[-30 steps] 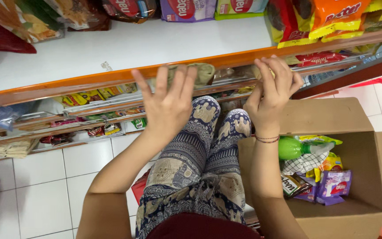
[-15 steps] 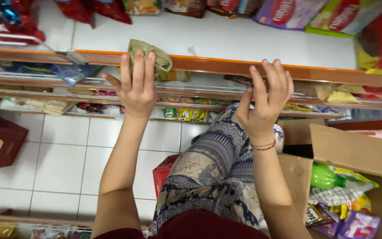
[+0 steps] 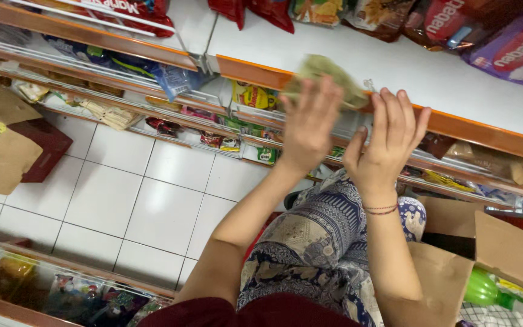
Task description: The person scans items with a handheld scanner, places them into a cardboard box, and uses a spray bottle and cloths to wipe down the retail shelves.
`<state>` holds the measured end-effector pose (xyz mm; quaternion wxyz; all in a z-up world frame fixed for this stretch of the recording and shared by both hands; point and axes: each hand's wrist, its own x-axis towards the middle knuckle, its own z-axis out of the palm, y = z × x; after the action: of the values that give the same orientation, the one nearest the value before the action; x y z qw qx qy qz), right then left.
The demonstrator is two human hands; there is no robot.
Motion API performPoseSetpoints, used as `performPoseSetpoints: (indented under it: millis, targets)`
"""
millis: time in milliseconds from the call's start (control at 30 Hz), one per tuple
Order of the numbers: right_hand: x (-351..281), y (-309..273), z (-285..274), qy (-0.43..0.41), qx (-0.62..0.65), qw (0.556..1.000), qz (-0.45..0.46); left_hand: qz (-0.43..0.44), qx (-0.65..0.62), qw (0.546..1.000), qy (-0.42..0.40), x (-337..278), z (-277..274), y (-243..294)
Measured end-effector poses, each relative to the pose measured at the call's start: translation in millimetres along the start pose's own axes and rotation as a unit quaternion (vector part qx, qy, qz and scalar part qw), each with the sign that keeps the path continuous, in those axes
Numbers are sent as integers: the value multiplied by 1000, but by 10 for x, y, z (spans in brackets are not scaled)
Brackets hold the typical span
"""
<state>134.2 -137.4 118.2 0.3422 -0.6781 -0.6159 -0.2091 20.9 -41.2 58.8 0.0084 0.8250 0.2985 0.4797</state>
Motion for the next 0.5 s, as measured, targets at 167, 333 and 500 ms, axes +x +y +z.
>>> performPoseSetpoints:
  millis: [167, 333, 500]
  targets:
    - [-6, -14, -15, 4, -11, 1000, -2, 85, 176, 981, 20, -6, -23, -220]
    - [-62, -63, -42, 2, -26, 1000, 6, -133, 180, 971, 84, 42, -419, -771]
    - [-121, -87, -59, -6, -24, 1000, 10, -88, 13, 991, 101, 109, -508, -388]
